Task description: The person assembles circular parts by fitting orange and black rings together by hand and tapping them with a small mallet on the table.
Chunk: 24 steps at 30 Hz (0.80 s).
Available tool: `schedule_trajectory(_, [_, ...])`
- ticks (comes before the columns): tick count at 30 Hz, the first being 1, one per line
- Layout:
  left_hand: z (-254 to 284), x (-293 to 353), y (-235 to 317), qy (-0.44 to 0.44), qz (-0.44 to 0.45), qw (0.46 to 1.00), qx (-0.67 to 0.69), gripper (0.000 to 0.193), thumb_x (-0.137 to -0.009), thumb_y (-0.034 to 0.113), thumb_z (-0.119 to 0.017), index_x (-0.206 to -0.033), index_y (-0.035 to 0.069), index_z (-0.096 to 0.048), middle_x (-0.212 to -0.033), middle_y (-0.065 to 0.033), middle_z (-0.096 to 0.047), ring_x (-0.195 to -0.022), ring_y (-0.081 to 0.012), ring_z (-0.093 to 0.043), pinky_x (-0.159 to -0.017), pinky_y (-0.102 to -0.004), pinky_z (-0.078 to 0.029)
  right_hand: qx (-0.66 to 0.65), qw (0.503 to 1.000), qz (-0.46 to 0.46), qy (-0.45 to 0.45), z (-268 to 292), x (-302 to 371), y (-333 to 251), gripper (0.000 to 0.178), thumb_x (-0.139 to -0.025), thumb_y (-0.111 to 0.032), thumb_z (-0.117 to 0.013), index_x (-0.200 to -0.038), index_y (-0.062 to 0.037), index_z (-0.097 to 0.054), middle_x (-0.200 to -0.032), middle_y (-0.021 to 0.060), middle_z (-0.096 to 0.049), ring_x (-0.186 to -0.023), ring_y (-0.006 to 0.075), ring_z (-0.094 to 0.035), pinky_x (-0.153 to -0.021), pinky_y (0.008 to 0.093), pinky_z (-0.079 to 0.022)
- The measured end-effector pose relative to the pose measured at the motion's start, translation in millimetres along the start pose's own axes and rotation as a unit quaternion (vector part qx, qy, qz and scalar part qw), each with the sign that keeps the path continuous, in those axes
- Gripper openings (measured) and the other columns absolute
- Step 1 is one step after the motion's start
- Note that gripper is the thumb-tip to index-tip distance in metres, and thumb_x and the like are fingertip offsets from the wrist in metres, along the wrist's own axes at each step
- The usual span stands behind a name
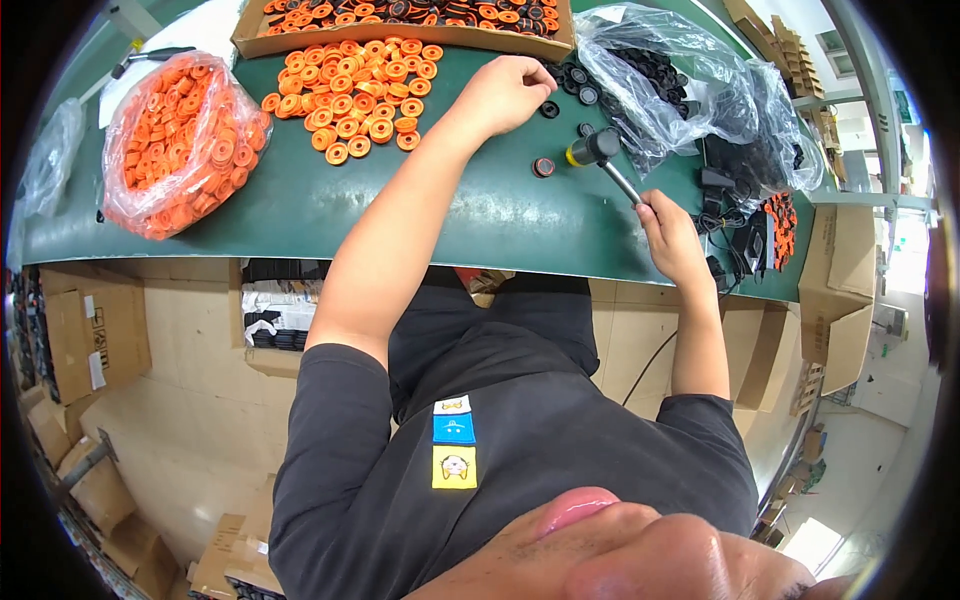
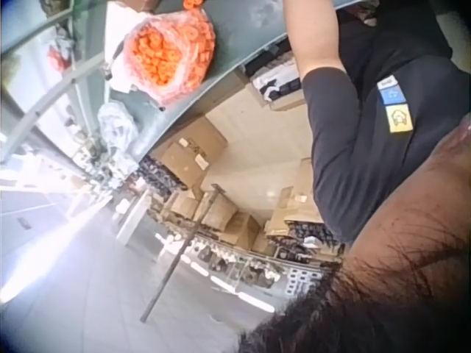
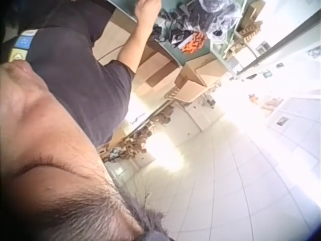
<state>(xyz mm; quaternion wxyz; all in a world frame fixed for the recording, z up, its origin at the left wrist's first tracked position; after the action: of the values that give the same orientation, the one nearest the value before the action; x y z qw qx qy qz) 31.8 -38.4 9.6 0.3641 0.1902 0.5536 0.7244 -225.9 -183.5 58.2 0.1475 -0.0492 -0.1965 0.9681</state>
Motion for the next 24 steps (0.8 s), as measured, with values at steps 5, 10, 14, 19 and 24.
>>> schedule_trajectory(5, [4, 1, 0, 0.013, 0.004, 1.0, 0.007, 0.02, -0.089, 0.014, -0.065, -0.102, 0.002, -0.073, -0.093, -0.0079, -0.072, -0.088, -0.0147, -0.067, -0.081, -0.0305, -0.053, -0.015, 0.998, 0.008, -0.054, 1, -3, -31, 0.016, -0.099, -0.016, -0.055, -0.098, 0.0001, -0.057, -0.083, 0.0214, -0.06, -0.08, 0.0437, -0.059, -0.071, 0.0486, -0.046])
schedule_trajectory(10, [2, 1, 1, 0.013, 0.002, 1.0, 0.011, 0.02, -0.089, 0.014, -0.066, -0.103, 0.002, -0.073, -0.092, -0.0078, -0.072, -0.087, -0.0148, -0.067, -0.081, -0.0305, -0.053, 0.002, 0.998, 0.008, -0.068, -3, -5, -42, 0.018, -0.1, -0.018, -0.054, -0.099, 0.0001, -0.057, -0.083, 0.0226, -0.061, -0.081, 0.0448, -0.059, -0.071, 0.0501, -0.045])
schedule_trajectory(14, [4, 0, 0, 0.012, 0.003, 1.0, 0.0, 0.02, -0.088, 0.014, -0.066, -0.103, 0.002, -0.073, -0.093, -0.0076, -0.073, -0.087, -0.0148, -0.067, -0.081, -0.0305, -0.053, -0.03, 0.995, -0.04, -0.091, 7, -7, -54, 0.018, -0.1, -0.018, -0.054, -0.099, 0.0, -0.057, -0.08, 0.0227, -0.06, -0.079, 0.0448, -0.059, -0.069, 0.0493, -0.045])
schedule_trajectory(19, [3, -3, -4, 0.012, 0.013, 1.0, 0.025, 0.02, -0.088, 0.015, -0.066, -0.103, 0.002, -0.073, -0.092, -0.0076, -0.073, -0.088, -0.0146, -0.067, -0.082, -0.0303, -0.053, -0.057, 0.998, -0.024, -0.031, -3, 0, -53, 0.019, -0.101, -0.019, -0.052, -0.097, 0.0, -0.055, -0.078, 0.0234, -0.059, -0.077, 0.0457, -0.058, -0.068, 0.0505, -0.044])
schedule_trajectory(24, [4, -2, -1, 0.017, -0.002, 1.0, 0.001, 0.02, -0.089, 0.015, -0.066, -0.103, 0.002, -0.073, -0.094, -0.0081, -0.073, -0.09, -0.0148, -0.067, -0.083, -0.0309, -0.053, -0.005, 0.998, -0.013, -0.055, -18, 1, -50, 0.02, -0.102, -0.018, -0.051, -0.092, 0.0001, -0.052, -0.079, 0.0248, -0.059, -0.079, 0.0481, -0.058, -0.068, 0.0538, -0.043])
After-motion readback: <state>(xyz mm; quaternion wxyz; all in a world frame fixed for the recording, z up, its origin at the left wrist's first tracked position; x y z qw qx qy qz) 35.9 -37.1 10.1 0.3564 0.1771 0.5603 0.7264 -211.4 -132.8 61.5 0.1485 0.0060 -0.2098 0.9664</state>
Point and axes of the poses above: each hand's wrist, its own x-axis away from the middle knuckle, its own z-axis out of the back of the hand, y = z × x, the point moved 3 cm from there along -x, towards the middle knuckle
